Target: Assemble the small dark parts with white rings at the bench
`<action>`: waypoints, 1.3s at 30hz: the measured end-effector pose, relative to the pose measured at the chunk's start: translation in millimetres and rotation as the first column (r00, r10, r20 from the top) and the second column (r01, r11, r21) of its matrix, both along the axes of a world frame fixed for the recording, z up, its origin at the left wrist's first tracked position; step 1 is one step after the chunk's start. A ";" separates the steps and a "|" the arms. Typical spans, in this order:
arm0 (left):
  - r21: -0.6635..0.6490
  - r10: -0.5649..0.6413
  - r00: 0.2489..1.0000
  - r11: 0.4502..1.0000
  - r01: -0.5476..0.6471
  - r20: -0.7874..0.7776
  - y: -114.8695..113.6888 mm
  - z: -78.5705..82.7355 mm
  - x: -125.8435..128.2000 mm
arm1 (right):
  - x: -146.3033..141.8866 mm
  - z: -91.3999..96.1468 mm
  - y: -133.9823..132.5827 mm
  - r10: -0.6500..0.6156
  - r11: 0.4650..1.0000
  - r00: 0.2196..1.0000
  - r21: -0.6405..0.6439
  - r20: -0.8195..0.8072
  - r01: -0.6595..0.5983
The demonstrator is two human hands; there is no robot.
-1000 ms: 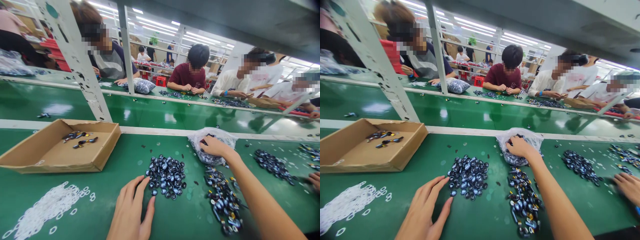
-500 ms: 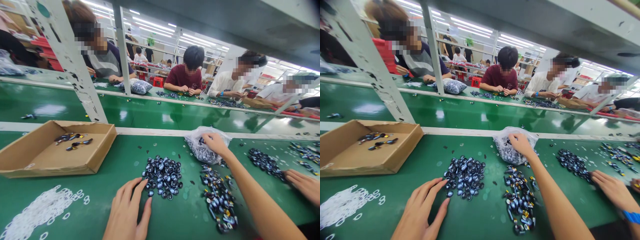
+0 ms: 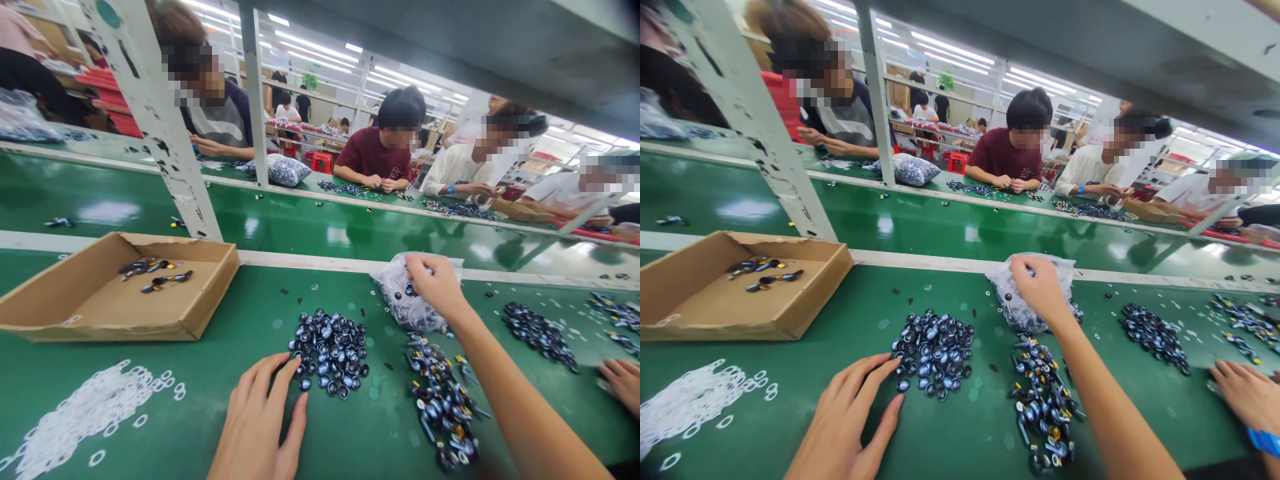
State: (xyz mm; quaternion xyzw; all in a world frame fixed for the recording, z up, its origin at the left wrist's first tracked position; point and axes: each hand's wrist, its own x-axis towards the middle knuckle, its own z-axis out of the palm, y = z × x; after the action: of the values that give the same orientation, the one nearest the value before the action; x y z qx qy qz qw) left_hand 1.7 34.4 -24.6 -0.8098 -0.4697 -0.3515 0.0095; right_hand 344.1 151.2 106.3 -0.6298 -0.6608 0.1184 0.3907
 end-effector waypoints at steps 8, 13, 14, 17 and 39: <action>-0.028 0.006 1.000 1.000 -0.006 -0.003 -0.4 -3.4 -0.3 | -132.3 -54.5 -34.7 0.348 0.929 0.850 -0.023 0.396 -0.369; 0.001 0.026 1.000 1.000 -0.026 -0.003 1.0 -1.6 1.2 | -141.9 -73.7 -32.1 0.396 0.895 0.738 -0.049 0.546 -0.443; 0.006 0.028 1.000 1.000 -0.028 -0.005 1.5 -0.9 0.9 | -139.6 -70.3 -33.5 0.397 0.892 0.730 -0.047 0.557 -0.449; -0.001 0.036 0.999 0.999 -0.036 -0.002 1.8 0.1 -0.3 | -123.1 -52.2 -39.7 0.367 0.902 0.744 -0.019 0.558 -0.430; -0.025 0.026 0.999 0.999 -0.027 -0.030 -1.1 1.7 1.3 | -15.8 -33.1 -50.7 0.200 0.967 0.870 0.050 0.451 -0.249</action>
State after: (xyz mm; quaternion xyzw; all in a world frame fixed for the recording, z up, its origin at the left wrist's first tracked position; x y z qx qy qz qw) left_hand 3.0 33.2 -22.9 -0.8086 -0.4847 -0.3331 0.0110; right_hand 328.3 100.4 73.2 -0.5373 -0.8062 -0.0185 0.2470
